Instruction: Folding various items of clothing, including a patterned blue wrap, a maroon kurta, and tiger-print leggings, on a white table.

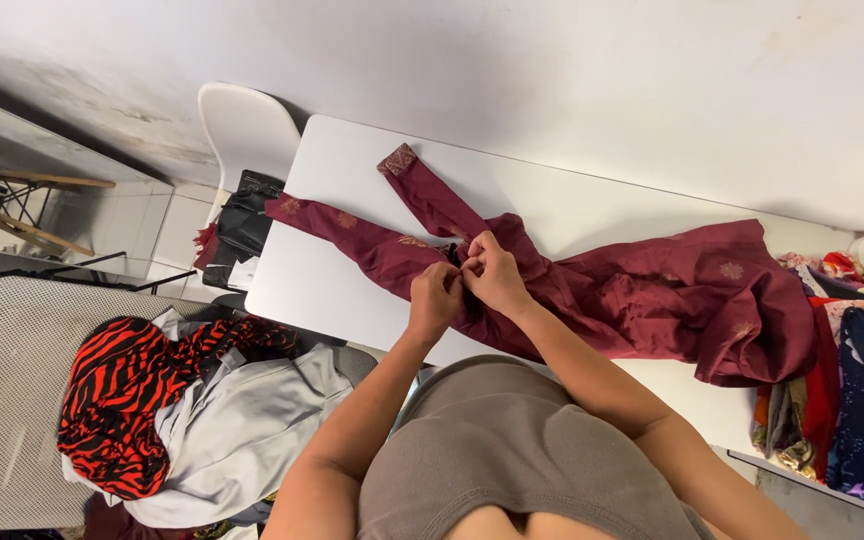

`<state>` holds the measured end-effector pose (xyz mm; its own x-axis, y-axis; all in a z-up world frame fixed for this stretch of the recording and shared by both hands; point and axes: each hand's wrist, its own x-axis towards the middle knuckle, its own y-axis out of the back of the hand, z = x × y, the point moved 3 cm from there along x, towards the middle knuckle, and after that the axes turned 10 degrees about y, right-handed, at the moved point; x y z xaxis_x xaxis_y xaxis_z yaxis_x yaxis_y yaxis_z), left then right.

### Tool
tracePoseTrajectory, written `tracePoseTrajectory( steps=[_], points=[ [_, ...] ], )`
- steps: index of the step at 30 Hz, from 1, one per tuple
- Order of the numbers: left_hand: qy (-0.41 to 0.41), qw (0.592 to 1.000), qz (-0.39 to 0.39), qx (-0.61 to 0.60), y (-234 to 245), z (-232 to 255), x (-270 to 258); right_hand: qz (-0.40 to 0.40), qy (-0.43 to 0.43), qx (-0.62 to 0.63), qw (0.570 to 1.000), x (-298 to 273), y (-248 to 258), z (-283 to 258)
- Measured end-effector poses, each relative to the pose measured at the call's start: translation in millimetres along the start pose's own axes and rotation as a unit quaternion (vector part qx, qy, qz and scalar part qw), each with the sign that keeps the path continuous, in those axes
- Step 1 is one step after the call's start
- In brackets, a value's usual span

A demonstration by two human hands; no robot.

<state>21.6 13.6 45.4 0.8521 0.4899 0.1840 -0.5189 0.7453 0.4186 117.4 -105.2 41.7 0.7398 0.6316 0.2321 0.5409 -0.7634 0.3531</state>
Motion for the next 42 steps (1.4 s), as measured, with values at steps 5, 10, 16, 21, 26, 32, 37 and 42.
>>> tracePoseTrajectory(
  steps=[5,10,16,21,26,32,37,42],
  points=[
    [0.048,0.999,-0.018,-0.019,0.9,3.8,-0.3,0.003,0.055,-0.055,0.997,2.5,-0.2,-15.4],
    [0.124,0.990,0.008,-0.071,-12.6,-28.2,-2.1,0.008,0.046,-0.072,0.996,3.2,-1.3,-17.4],
    [0.348,0.831,-0.087,-0.426,-36.9,-79.4,-4.2,0.021,-0.013,0.062,0.998,0.8,-5.0,28.1],
    [0.250,0.956,-0.047,-0.149,-5.1,-23.0,10.3,0.001,-0.100,0.191,0.976,0.7,-0.9,33.4],
    [0.131,0.989,-0.038,-0.058,3.0,-38.7,17.0,-0.044,-0.101,0.252,0.961,-7.5,6.3,29.1],
    [0.176,0.892,-0.058,0.412,37.3,-110.2,30.4,-0.015,0.021,-0.305,0.952,-36.9,49.9,43.4],
    [0.017,0.902,-0.114,0.417,-6.1,-104.4,37.8,-0.127,-0.308,-0.296,0.895,-70.1,64.1,97.0],
    [-0.237,0.870,-0.196,0.386,-70.7,-30.4,37.1,-0.055,-0.192,-0.259,0.945,-81.4,63.7,140.6]
  ],
)
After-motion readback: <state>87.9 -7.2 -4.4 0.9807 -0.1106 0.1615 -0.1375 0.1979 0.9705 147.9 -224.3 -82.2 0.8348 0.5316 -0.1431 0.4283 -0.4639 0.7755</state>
